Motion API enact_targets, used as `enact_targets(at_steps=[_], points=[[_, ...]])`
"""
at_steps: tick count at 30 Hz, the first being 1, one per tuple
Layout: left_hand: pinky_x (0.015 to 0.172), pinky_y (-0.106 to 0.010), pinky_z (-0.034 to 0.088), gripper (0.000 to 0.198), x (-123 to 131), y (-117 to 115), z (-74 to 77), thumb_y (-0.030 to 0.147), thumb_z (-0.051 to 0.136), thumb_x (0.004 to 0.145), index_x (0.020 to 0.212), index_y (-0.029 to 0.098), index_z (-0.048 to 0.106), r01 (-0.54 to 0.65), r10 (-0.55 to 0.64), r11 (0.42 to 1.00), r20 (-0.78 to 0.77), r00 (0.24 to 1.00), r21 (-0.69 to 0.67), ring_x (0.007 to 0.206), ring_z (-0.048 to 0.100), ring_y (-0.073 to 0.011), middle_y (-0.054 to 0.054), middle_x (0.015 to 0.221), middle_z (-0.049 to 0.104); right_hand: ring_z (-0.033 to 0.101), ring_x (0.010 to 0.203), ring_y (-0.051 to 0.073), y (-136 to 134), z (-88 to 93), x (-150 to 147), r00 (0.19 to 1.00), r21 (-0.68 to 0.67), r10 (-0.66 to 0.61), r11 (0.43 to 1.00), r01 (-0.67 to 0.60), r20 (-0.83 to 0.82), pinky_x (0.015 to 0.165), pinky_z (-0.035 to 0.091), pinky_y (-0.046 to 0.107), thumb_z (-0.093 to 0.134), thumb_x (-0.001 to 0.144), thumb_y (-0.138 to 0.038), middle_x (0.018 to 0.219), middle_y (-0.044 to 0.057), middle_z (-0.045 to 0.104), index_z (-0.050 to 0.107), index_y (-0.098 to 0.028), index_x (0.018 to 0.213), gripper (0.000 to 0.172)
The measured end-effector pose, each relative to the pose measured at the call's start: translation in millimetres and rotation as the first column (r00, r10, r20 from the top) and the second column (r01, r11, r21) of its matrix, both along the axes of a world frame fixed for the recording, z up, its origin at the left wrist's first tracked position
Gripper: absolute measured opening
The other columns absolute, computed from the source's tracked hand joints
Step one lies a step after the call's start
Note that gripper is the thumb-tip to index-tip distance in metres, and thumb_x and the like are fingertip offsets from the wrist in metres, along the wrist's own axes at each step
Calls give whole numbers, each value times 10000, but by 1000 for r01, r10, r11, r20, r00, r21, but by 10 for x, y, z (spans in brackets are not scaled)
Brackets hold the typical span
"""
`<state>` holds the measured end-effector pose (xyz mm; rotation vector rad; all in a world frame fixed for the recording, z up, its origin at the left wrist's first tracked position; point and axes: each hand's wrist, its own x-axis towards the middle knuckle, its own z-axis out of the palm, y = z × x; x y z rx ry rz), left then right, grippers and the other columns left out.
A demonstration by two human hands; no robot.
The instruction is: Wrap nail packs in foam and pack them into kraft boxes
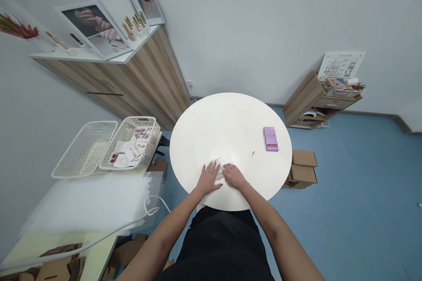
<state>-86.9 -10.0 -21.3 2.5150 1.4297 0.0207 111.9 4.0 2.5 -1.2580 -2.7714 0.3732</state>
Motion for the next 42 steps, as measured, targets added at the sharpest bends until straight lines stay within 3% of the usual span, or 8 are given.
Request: enact_targets(at_steps=[7, 12, 15, 18, 23, 30, 35, 42], points=[[1049, -473, 390, 342, 20, 214, 63, 289, 529, 918, 1248, 240, 602, -156, 161, 987, 243, 957, -39, 1226, 473, -269, -89, 1343, 539, 574, 812, 177, 435, -16, -133, 903, -345, -365, 897, 276, -225, 699, 442, 283, 441, 916, -199, 871, 26, 636, 576, -224, 872, 145], [936, -399, 475, 272, -14, 380, 80, 129, 574, 855, 1083, 240, 672, -183, 221, 974, 391, 893, -132, 1082, 501, -227, -55, 1182, 558, 598, 804, 183, 540, -80, -170, 822, -478, -518, 799, 365, -238, 710, 456, 286, 526, 834, -190, 851, 10, 646, 570, -217, 845, 53], [931, -404, 474, 295, -13, 396, 79, 93, 583, 828, 1079, 231, 656, -179, 219, 975, 422, 880, -132, 1066, 490, -229, -54, 1167, 546, 584, 913, 223, 456, -55, -153, 874, -218, -428, 898, 383, -229, 775, 462, 338, 529, 841, -152, 994, 71, 649, 583, -197, 974, 150], [940, -419, 464, 308, -12, 395, 67, 68, 566, 816, 1067, 226, 650, -169, 206, 978, 440, 874, -121, 1068, 490, -235, -59, 1158, 548, 554, 1052, 253, 320, -41, -91, 978, 72, -140, 986, 152, -152, 910, 426, 420, 443, 880, -65, 1121, 111, 643, 595, -193, 1081, 283], [937, -422, 473, 310, 3, 448, 57, 60, 554, 780, 1012, 235, 662, -199, 256, 966, 495, 830, -166, 1052, 520, -232, -56, 1118, 576, 468, 1276, 263, 164, -184, 11, 989, 238, 147, 962, -134, -36, 1083, 338, 482, 406, 904, -54, 1304, 128, 596, 542, -149, 1277, 409], [1029, -457, 433, 461, 24, 121, 60, 185, 505, 855, 1316, 183, 493, -305, 284, 952, 465, 838, -32, 1221, 504, -259, -118, 1290, 567, 478, 1288, 271, 112, -359, -37, 996, 270, 83, 960, -70, -36, 1101, 360, 480, 408, 910, -84, 1355, 161, 562, 505, -101, 1329, 430], [1152, -508, 268, 531, -91, -252, -62, 150, 444, 873, 1400, 205, 421, -104, 61, 975, 210, 976, 196, 1372, 394, -264, -116, 1469, 455, 561, 1120, 248, 212, -298, -165, 999, 204, 20, 979, -10, -47, 1091, 379, 453, 449, 878, -90, 1188, 138, 624, 557, -141, 1195, 338], [1055, -474, 379, 508, -194, 254, 75, 95, 435, 836, 1330, 208, 479, -58, 43, 990, 117, 992, 130, 1237, 511, -263, -116, 1316, 571, 554, 1019, 254, 470, -100, -160, 993, 56, 81, 995, -76, -82, 993, 438, 446, 543, 827, -197, 1066, 111, 607, 539, -158, 1114, 289]])
